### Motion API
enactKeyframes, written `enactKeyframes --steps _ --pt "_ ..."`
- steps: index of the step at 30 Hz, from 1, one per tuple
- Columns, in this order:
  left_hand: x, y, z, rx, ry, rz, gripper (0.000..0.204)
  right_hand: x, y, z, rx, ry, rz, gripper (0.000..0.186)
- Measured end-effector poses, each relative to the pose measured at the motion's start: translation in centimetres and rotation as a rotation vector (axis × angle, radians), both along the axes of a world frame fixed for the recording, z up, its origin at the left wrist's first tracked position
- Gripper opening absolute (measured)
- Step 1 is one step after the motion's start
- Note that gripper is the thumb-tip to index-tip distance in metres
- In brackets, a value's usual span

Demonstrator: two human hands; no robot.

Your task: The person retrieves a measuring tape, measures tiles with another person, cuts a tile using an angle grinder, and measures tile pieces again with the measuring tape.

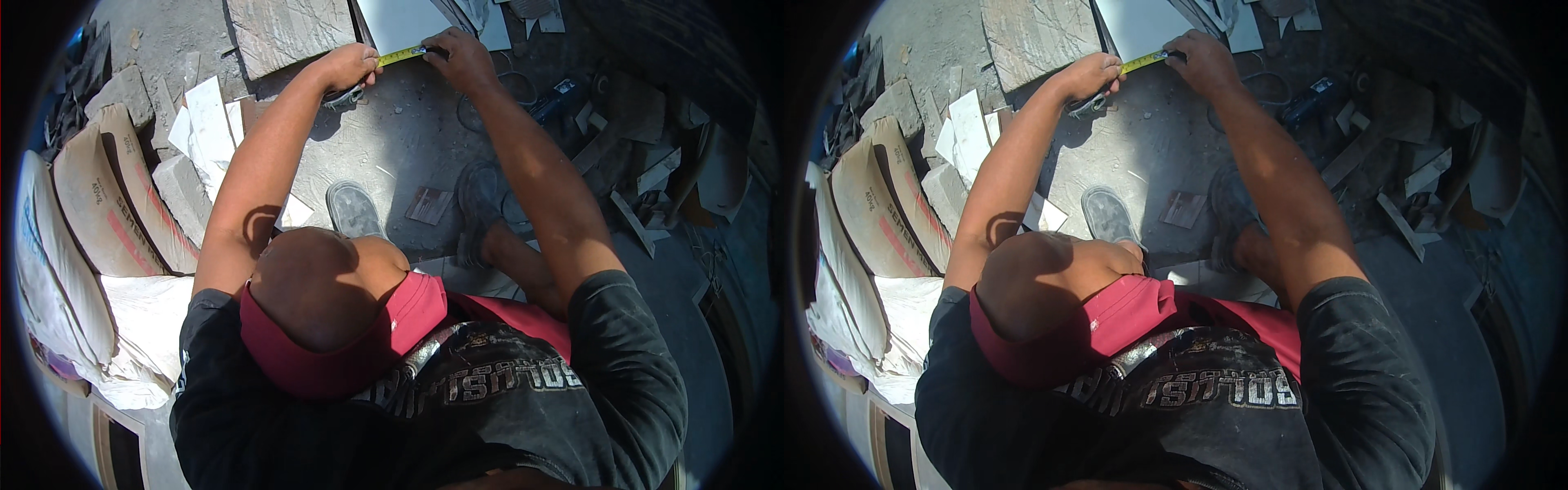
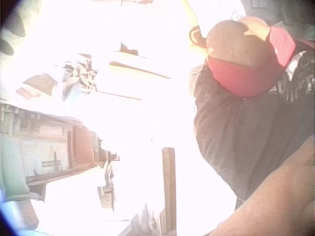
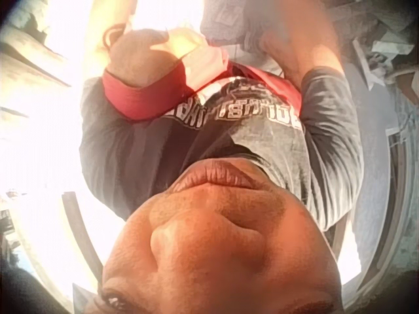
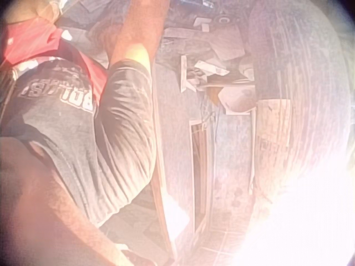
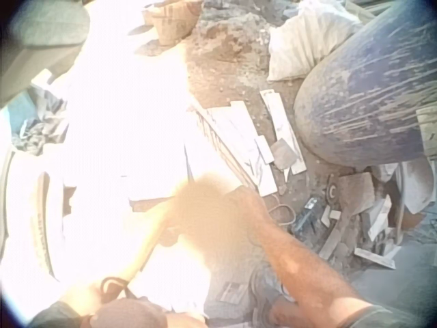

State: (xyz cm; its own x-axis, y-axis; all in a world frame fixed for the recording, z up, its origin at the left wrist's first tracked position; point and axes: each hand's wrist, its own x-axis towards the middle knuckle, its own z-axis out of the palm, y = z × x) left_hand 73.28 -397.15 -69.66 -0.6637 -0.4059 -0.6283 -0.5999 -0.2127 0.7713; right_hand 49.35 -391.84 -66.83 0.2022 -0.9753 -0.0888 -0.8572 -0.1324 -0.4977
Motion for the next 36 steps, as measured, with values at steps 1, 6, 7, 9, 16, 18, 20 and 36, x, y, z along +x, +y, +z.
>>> enactKeyframes --steps 1,6,7,9,16,18,20,36 --pt "0.0 0.0 -0.1 0.000 -0.001 0.005 0.028 0.0 0.1 0.0 -0.004 -0.004 0.010 0.021" --pt "0.1 0.1 0.0 0.021 0.004 0.021 0.027 0.0 -0.2 0.0 0.011 0.000 0.015 0.021" --pt "0.1 0.0 0.0 0.025 0.011 0.016 0.027 0.0 -0.2 0.0 0.004 0.001 0.024 0.021" --pt "0.0 -0.1 0.0 0.029 0.018 0.011 0.026 -0.1 -0.3 -0.1 0.013 -0.006 0.021 0.021" --pt "0.0 -0.6 -0.2 0.130 0.003 0.024 0.024 -0.2 -0.4 -0.1 0.053 -0.009 0.019 0.021" --pt "0.0 -0.8 -0.5 0.151 -0.005 0.028 0.024 -0.1 -0.4 0.0 0.036 0.011 0.029 0.022" --pt "0.2 -0.8 -0.8 0.178 0.003 0.048 0.023 0.0 -0.5 0.1 0.019 0.031 0.039 0.022" --pt "-0.1 -1.4 -0.5 0.232 0.027 0.019 0.022 -0.3 -0.5 0.1 0.019 0.053 0.068 0.023"
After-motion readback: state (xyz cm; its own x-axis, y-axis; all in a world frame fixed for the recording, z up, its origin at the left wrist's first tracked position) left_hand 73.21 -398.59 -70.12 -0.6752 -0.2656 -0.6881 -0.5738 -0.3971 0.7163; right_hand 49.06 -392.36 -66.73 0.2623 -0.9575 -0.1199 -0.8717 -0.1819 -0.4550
